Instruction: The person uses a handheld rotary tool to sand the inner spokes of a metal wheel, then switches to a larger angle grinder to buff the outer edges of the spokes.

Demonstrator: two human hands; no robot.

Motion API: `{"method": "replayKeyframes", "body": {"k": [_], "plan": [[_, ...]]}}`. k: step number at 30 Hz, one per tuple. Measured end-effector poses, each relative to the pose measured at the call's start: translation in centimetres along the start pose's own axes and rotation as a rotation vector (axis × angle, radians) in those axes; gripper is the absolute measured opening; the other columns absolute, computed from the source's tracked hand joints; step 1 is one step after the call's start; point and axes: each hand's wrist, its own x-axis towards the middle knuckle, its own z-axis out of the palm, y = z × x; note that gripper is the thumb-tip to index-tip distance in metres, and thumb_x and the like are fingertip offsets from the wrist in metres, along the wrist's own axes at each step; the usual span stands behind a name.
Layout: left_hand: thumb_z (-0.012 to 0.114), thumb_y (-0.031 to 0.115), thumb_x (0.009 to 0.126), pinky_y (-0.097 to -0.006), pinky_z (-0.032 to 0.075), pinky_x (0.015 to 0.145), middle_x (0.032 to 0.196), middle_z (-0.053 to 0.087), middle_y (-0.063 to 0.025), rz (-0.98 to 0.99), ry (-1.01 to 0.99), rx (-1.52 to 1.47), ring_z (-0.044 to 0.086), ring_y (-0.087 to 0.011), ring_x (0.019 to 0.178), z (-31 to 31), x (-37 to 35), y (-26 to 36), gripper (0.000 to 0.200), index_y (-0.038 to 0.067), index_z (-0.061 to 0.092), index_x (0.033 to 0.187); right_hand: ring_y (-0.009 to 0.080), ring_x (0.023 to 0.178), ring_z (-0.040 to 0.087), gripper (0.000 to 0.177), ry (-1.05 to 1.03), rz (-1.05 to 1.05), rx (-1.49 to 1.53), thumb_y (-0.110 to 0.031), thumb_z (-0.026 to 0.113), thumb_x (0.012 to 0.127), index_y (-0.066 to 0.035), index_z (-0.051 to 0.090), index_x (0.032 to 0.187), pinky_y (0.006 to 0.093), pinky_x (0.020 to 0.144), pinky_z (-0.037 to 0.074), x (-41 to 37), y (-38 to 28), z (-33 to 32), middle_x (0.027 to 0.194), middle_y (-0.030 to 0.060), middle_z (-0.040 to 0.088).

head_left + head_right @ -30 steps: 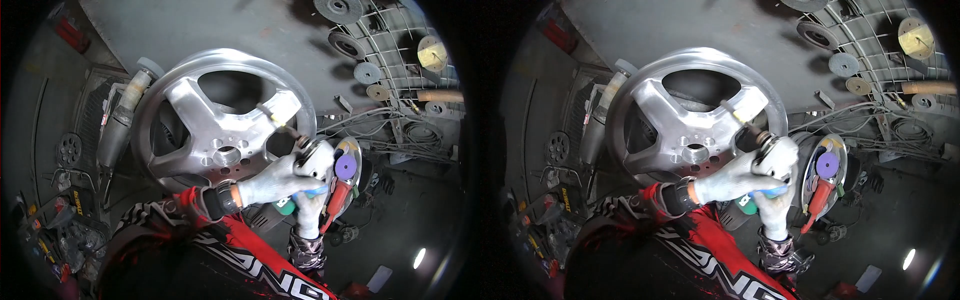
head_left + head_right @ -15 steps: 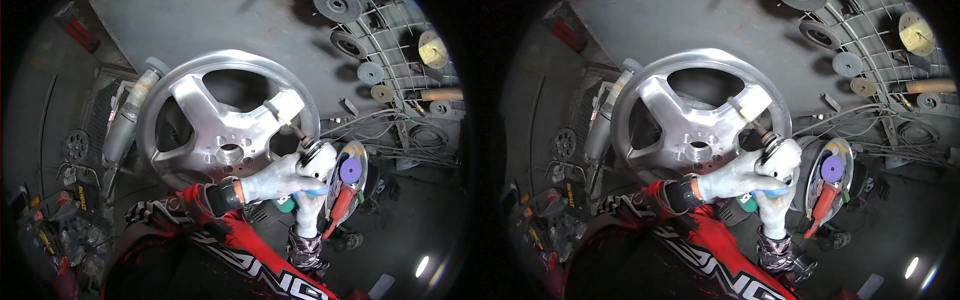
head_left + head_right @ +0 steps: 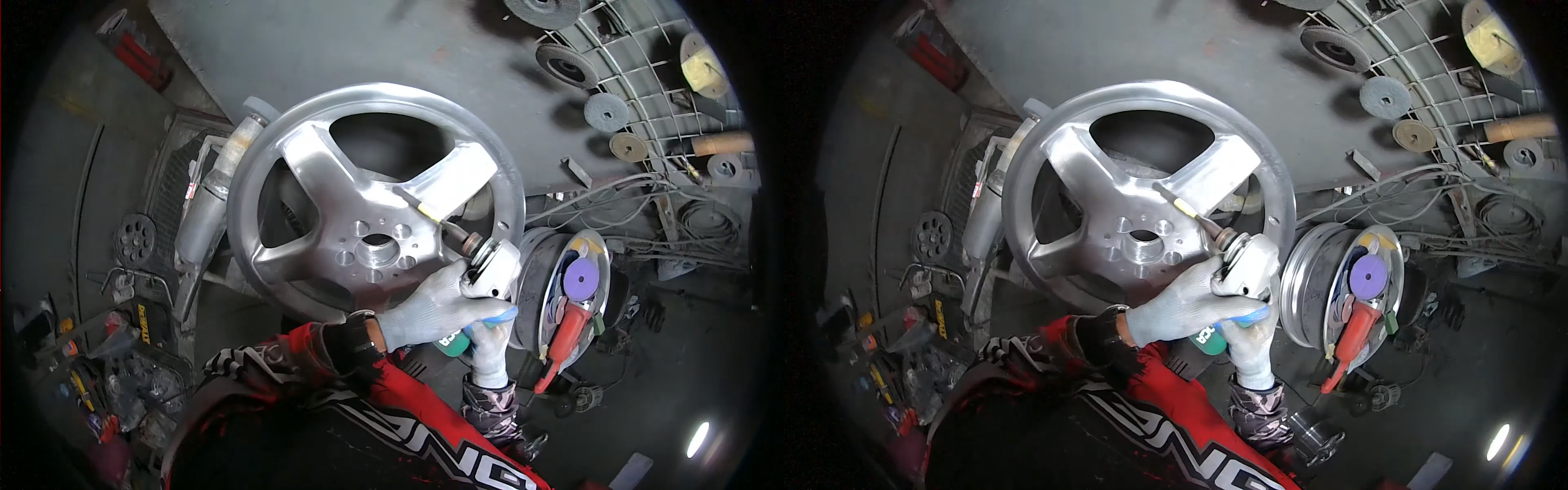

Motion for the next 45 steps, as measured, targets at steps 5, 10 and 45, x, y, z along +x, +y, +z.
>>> {"method": "replayKeyframes", "body": {"k": [5,10,45], "plan": [[0.079,0.026,0.084,-0.0302,0.048,0.089,0.110,0.063,-0.0092,0.123,0.010,0.233,0.059,-0.0142,0.101,1.9,3.3,1.5,0.052,-0.003,0.055,0.119,0.0197,0.108,0.061,0.063,0.046,-0.099,0.150,-0.023,0.078,0.084,0.000,0.046,0.134,0.0352,0.094,0.051,1.8,-0.3,-2.5,0.121,0.0115,0.060],[0.082,0.038,0.079,-0.0336,0.049,0.088,0.100,0.067,-0.0145,-0.045,0.032,0.440,0.064,-0.0194,0.096,2.1,7.0,1.6,0.059,-0.004,0.058,0.112,0.0209,0.113,0.059,0.048,0.130,-0.230,0.090,-0.021,0.054,0.098,-0.002,0.037,0.139,0.0374,0.096,0.050,4.7,-0.1,-3.7,0.125,0.0136,0.057],[0.068,0.038,0.091,-0.0400,0.048,0.082,0.101,0.059,-0.0180,0.394,-0.166,0.905,0.057,-0.0326,0.091,2.2,7.6,0.8,0.025,0.025,0.069,0.112,0.0228,0.119,0.056,0.068,0.051,-0.176,0.232,-0.016,0.063,0.091,-0.003,0.030,0.149,0.0379,0.100,0.047,5.1,-0.1,-5.0,0.135,0.0147,0.050]]}}
